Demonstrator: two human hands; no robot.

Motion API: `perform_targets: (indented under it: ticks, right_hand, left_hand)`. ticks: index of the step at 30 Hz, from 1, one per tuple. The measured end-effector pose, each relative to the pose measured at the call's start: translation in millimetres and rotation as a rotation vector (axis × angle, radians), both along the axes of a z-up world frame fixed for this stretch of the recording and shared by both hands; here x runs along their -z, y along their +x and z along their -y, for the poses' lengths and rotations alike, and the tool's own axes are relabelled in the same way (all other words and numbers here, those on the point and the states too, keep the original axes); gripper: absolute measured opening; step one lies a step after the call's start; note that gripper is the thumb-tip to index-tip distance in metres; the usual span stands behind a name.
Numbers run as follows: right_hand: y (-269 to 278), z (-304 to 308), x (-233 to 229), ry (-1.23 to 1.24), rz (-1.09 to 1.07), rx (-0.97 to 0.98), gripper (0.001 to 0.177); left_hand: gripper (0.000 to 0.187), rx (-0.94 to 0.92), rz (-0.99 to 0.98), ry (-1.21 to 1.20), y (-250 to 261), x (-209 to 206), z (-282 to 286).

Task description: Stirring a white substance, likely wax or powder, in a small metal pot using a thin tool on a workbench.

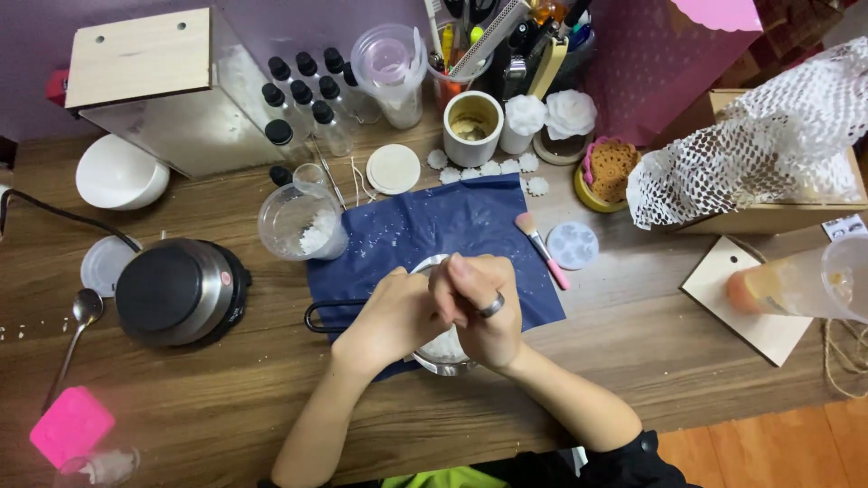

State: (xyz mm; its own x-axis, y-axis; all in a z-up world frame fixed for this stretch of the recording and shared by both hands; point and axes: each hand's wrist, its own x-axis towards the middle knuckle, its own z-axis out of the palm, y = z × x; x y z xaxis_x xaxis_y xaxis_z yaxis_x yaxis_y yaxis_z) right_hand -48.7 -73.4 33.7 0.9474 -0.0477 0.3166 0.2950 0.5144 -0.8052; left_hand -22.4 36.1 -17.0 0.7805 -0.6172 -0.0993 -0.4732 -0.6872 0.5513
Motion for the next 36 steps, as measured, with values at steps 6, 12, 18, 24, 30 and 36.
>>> perform_targets:
  ticks: [6, 12, 18, 24, 30, 36]
  right_hand:
    - [0.5, 4.1, 0.0, 0.05, 0.045, 0.059, 0.052]
    - [1.5, 6.8, -2.5, 0.135, 0.068, 0.096, 0.051]
    - [6.5, 38.7, -38.7, -0.468, 0.156, -0.019, 0.05]
    - [10.8, 115.5, -64.3, -0.893, 0.218, -0.004, 0.029]
    - [10.5, 152.0, -52.2, -1.007, 0.155, -0.205, 0.017]
    - [12.5, 100.9, -69.0, -1.62, -0.004, -0.317, 0.041]
  left_hand:
    - [0.025, 0.045, 0.1, -0.028, 0.0, -2.9, -0.3]
    - [0.015, 0.075, 0.199, -0.007, -0.4, -0.1, -1.3]
    - [0.008, 0.079, 0.026, 0.023, -0.9, -50.9, -10.4]
    - [0.011, 0.103, 0.263, -0.245, 6.6, -75.7, -45.1]
    - [0.018, 0.058, 0.39, -0.545, 4.6, -90.0, -54.0]
    - [0.015, 0.017, 0.511, -0.686, 4.2, -81.1, -41.6]
